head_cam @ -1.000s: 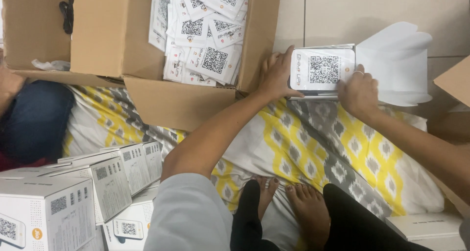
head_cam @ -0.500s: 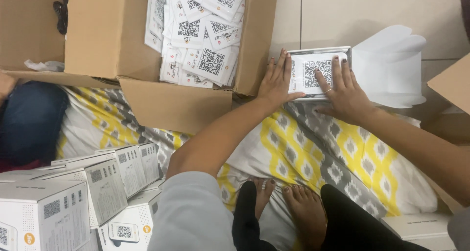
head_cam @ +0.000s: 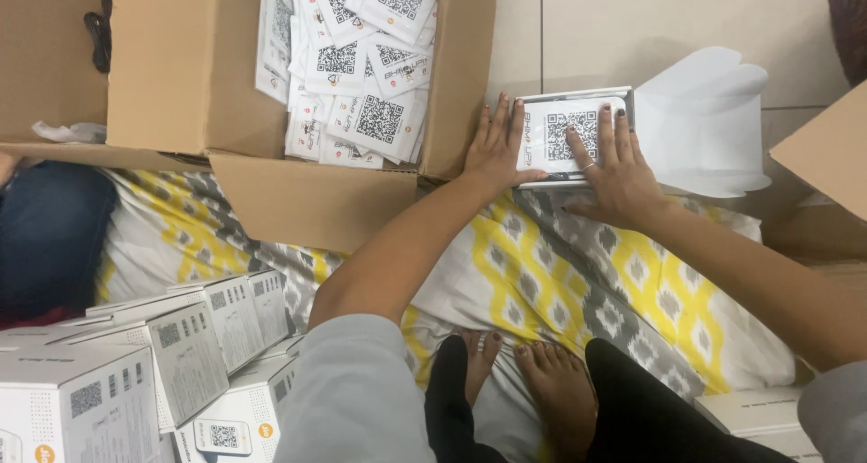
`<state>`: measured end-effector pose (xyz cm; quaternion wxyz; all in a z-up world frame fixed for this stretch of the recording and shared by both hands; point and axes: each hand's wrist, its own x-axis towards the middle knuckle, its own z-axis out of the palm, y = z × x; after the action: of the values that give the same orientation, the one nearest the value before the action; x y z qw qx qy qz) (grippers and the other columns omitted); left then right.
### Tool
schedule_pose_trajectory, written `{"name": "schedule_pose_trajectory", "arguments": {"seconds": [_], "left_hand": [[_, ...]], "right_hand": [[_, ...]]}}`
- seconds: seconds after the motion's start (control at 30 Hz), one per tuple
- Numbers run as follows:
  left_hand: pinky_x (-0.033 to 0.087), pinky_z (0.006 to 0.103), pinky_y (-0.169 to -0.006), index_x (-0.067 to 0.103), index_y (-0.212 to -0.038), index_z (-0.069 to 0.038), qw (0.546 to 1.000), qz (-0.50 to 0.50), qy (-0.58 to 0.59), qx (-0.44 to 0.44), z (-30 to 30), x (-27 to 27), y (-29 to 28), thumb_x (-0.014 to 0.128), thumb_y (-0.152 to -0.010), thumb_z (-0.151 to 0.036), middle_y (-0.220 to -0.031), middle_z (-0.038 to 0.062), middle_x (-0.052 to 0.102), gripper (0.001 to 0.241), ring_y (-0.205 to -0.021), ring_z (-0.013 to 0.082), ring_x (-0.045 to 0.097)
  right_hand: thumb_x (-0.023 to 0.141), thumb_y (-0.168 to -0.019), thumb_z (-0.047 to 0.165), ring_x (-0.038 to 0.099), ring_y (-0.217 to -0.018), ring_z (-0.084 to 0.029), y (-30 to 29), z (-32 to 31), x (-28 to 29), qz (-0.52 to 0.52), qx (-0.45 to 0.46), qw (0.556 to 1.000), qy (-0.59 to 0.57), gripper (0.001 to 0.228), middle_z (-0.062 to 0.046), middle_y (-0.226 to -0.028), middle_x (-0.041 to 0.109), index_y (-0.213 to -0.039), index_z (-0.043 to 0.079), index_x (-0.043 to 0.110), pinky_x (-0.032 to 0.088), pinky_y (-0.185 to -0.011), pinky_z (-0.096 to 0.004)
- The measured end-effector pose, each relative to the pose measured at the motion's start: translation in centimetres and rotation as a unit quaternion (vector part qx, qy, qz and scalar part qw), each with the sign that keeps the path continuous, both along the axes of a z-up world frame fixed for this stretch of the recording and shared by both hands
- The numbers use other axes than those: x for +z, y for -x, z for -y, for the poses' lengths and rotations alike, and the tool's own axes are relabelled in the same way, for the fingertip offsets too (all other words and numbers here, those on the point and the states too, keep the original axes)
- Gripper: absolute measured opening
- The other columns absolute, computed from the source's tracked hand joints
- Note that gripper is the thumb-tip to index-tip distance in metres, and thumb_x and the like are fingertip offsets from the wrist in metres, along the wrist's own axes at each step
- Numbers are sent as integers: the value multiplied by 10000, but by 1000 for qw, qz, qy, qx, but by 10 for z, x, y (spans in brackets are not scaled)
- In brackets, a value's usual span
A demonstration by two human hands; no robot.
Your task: The person packs electronic devices into retail boxes.
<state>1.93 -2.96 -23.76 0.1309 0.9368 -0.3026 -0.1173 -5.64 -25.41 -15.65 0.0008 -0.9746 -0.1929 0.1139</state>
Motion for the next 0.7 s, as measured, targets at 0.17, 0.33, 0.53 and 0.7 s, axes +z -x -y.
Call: {"name": "schedule_pose_trajectory", "arguments": {"seconds": [0.17, 0.33, 0.53, 0.7], "left_hand": [[-54, 548, -1247, 168, -1552, 125, 990, 67, -125, -16, 2, 64, 6, 502, -784, -917, -1673, 309, 58, 1337, -1566, 339, -73], [38, 570, -1293, 277, -1601, 48, 963, 240, -7, -122, 8, 42, 0, 525, -806, -903, -1701, 202, 179, 1263, -1588, 320, 97], [180, 559, -1256, 264, -1569, 16, 979, 119, -41, -158, 20, 42, -7, 808, -614, -743, -1639, 178, 241, 1336, -1535, 339, 197], [237, 586, -1205, 298, -1539, -30, 989, 48, -6, -138, 22, 66, -11, 969, -465, -585, -1620, 161, 232, 1382, -1514, 344, 203]], "right_hand": [[630, -806, 725, 107, -1471, -596, -14, 10, -16, 58, 19, 997, -53, 1180, -468, -1537, 83, -1616, 25, 132, 163, -1193, -672], [660, -809, 703, 334, -1492, -449, -46, 23, 41, 103, 81, 991, -19, 1100, -293, -1594, 304, -1586, 4, 314, 280, -1249, -550], [837, -608, 679, 415, -1409, -364, -49, 21, 47, -3, 67, 996, 60, 1208, -214, -1527, 389, -1529, 40, 385, 387, -1150, -431], [944, -476, 591, 391, -1425, -362, -48, 17, 49, 9, 54, 998, 40, 1304, -206, -1524, 387, -1522, 43, 391, 395, -1134, -438]]}}
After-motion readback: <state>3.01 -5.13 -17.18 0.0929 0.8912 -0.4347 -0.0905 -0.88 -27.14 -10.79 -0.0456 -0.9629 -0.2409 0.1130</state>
